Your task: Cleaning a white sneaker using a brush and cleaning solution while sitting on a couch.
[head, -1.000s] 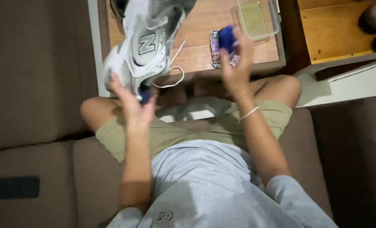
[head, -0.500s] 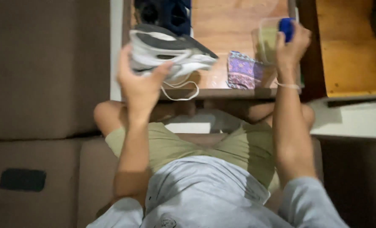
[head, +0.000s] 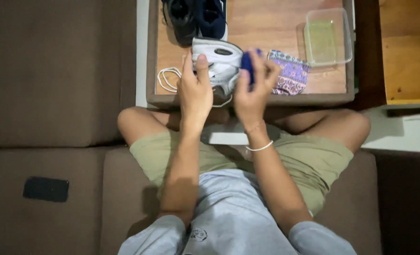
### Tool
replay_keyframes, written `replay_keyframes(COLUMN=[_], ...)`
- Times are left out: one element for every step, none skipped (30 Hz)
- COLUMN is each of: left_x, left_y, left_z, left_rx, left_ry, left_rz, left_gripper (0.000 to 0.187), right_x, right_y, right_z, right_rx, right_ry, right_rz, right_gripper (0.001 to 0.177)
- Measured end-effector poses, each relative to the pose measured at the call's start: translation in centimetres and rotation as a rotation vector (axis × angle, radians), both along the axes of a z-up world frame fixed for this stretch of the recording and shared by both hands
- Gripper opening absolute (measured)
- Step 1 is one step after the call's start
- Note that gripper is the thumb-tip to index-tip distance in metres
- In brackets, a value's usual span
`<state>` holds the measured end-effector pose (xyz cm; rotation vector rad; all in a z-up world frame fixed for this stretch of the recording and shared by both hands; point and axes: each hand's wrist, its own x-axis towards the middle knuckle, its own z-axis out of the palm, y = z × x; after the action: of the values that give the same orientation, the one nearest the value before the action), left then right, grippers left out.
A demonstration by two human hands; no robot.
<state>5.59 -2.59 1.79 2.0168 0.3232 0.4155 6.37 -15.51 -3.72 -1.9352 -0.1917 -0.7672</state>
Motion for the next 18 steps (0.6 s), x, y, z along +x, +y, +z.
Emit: replay_keyframes(left_x=[0.0,0.0,-0.2,-0.2,-0.5,-0.7,-1.1,-1.4,-1.1,-1.1,-1.1,-1.1,-1.3,-1.5,-1.6,-1.7,-1.9,-2.2], left_y=[0.1,0.1,-0.1,-0.4,-0.8,-1.2,-1.2,-1.3,-1.2,-0.9,-0.7,-0.4,-0.4,-0.4,-0.4,-0.6,-0.9,-1.2], left_z=[-0.3,-0.6,-1.2,-1.0,-0.9,-0.7,-0.3,0.2,0.9,0.8,0.7,0.4,0.7,0.9,1.0,1.1,1.1,1.2], left_rx=[-0.002,-0.030,-0.058,-0.061,0.017,0.094,0.090,0.088,0.090,0.090,0.092,0.094,0.093,0.072,0.052,0.051,0.080,0.109], left_ry=[-0.010,0.067,0.156,0.159,0.113,0.066,0.070,0.098,0.109,0.096,0.108,0.121,0.117,0.129,0.146,0.147,0.117,0.088], left_rz=[0.012,0.036,0.051,0.052,0.024,-0.005,-0.010,-0.017,-0.021,-0.023,-0.002,0.019,0.026,0.033,0.034,0.034,0.016,-0.002], left_gripper=[0.064,0.066,0.070,0.070,0.072,0.074,0.074,0.073,0.071,0.071,0.072,0.073,0.073,0.074,0.076,0.076,0.073,0.070], right_x=[0.6,1.3,1.5,0.8,-0.1,-1.0,-1.5,-1.9,-1.6,-1.4,-1.1,-0.9,-0.8,-0.5,-0.4,-0.7,-1.2,-1.6], right_y=[-0.8,-1.6,-2.6,-1.7,-0.9,-0.1,0.3,0.7,1.3,0.9,0.5,0.2,-0.1,-0.4,-0.9,-0.4,0.0,0.4], right_z=[-1.3,-2.6,-4.2,-1.8,0.5,2.9,3.4,3.9,4.8,3.4,1.9,0.3,-0.4,-1.2,-2.1,-0.6,0.8,2.2], right_rx=[-0.002,0.050,0.101,0.098,0.067,0.037,0.033,0.017,0.005,0.003,-0.003,-0.009,-0.009,0.067,0.143,0.142,0.115,0.088], right_ry=[-0.010,-0.019,-0.014,-0.012,-0.010,-0.008,-0.003,-0.034,-0.083,-0.095,-0.066,-0.036,-0.041,0.011,0.068,0.069,0.021,-0.027], right_rz=[0.012,0.002,-0.019,-0.018,0.012,0.043,0.038,0.054,0.073,0.070,0.012,-0.047,-0.040,-0.053,-0.072,-0.073,-0.020,0.033], right_gripper=[0.038,0.041,0.044,0.044,0.040,0.038,0.038,0.038,0.038,0.038,0.039,0.040,0.040,0.040,0.041,0.041,0.040,0.039])
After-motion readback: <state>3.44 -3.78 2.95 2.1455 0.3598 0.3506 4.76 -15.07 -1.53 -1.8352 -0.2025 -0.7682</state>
